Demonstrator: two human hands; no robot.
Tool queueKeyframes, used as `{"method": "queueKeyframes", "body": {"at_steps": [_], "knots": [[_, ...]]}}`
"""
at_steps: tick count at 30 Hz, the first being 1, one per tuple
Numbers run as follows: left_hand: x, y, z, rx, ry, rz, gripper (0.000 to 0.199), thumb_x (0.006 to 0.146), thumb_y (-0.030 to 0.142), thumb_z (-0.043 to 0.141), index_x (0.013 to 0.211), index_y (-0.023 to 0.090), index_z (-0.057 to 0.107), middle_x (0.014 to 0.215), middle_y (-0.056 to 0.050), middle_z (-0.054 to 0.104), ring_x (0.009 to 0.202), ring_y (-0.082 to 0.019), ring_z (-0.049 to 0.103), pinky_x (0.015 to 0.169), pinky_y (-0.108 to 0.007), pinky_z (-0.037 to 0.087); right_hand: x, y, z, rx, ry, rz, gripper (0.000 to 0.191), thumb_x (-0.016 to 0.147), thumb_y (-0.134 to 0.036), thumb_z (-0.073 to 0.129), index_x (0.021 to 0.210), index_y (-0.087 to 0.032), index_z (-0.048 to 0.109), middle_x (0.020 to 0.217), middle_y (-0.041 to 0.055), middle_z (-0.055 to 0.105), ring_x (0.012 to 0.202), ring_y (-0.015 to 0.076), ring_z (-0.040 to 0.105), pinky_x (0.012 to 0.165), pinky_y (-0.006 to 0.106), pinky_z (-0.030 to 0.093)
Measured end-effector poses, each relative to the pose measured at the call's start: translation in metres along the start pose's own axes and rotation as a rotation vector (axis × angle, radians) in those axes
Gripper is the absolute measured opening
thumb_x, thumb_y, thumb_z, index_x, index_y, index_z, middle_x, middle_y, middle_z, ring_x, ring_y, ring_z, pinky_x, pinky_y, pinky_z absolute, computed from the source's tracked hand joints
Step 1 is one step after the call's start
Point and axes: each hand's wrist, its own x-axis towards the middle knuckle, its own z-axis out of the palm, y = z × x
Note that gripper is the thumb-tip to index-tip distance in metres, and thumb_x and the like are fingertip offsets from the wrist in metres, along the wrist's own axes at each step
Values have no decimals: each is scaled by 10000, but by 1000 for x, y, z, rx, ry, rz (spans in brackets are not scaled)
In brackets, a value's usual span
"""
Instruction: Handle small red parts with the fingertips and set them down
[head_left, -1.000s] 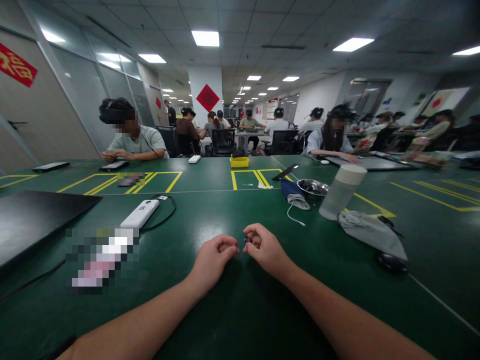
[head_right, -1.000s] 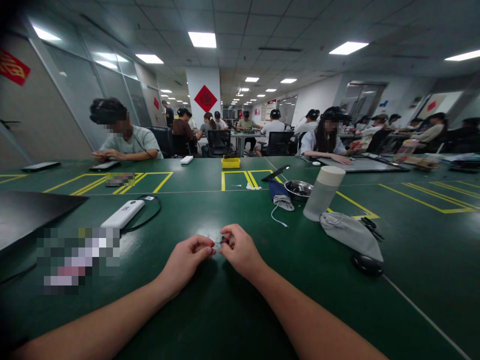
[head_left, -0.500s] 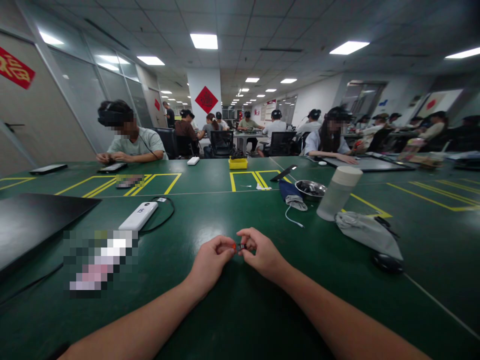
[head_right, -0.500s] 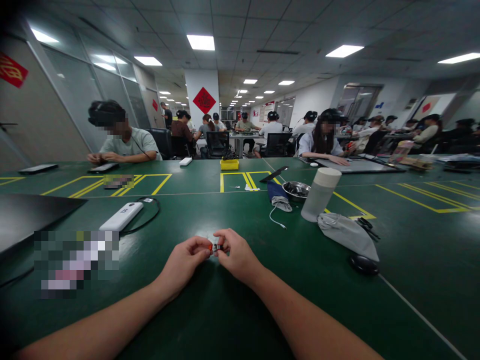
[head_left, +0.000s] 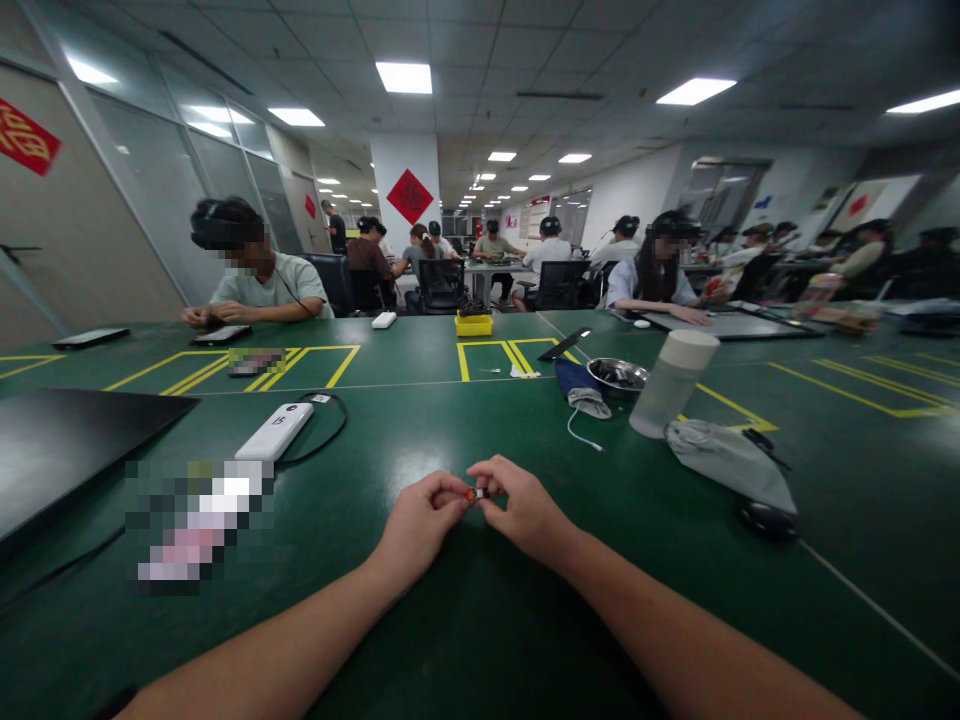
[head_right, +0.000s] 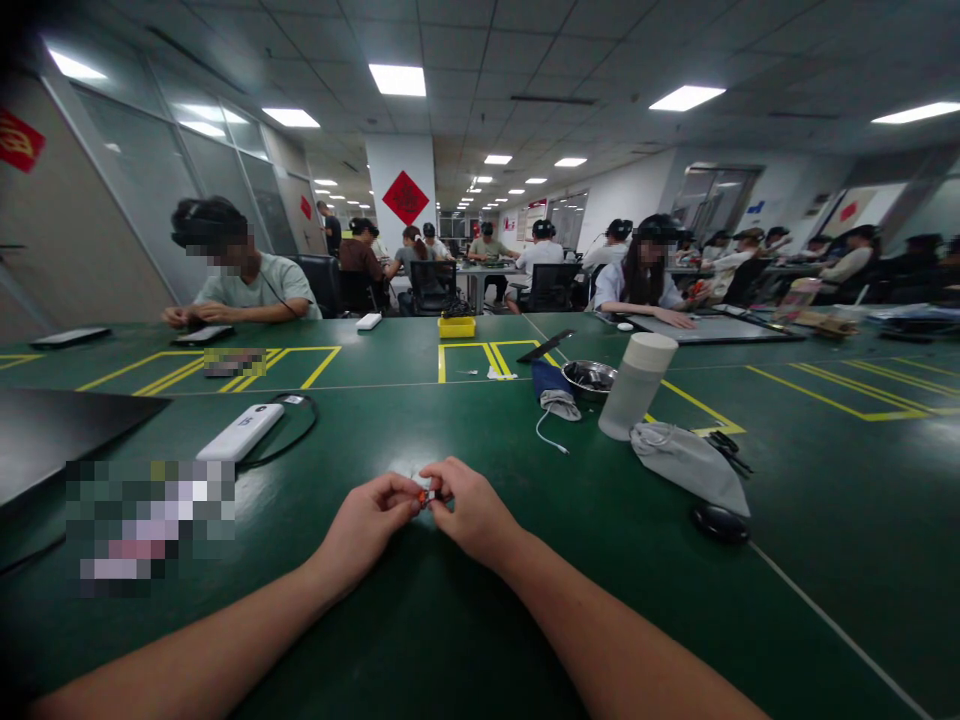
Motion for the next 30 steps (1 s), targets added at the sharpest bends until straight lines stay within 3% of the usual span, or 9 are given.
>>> {"method": "queueKeyframes", "body": {"at_steps": [10, 17, 30], "knots": [[0, 2, -1, -34, -11, -4, 120, 748, 227, 610, 844, 155, 619, 792, -44, 684, 729, -172, 631, 664, -266, 462, -2, -5, -3, -12, -6, -30, 367, 742, -33, 543, 1063, -208, 581, 916, 27, 579, 799, 140, 556, 749, 269, 452], [-1, 1, 0, -73, 14, -1, 119, 725, 174, 608, 842, 163, 587, 730, -5, 649, 657, -133, 595, 606, -221, 423, -1, -2, -2, 53, 30, 34, 348, 744, -81, 587, 1071, -201, 582, 912, 24, 611, 783, 135, 575, 751, 276, 465], [-3, 4, 3, 88, 38, 76, 86, 727, 120, 561, 802, 161, 561, 709, 7, 600, 639, -132, 564, 605, -243, 424, -1, 5, 1, 178, -8, 58, 387, 722, -57, 584, 1087, -184, 582, 896, 22, 620, 794, 132, 584, 745, 272, 469]]}}
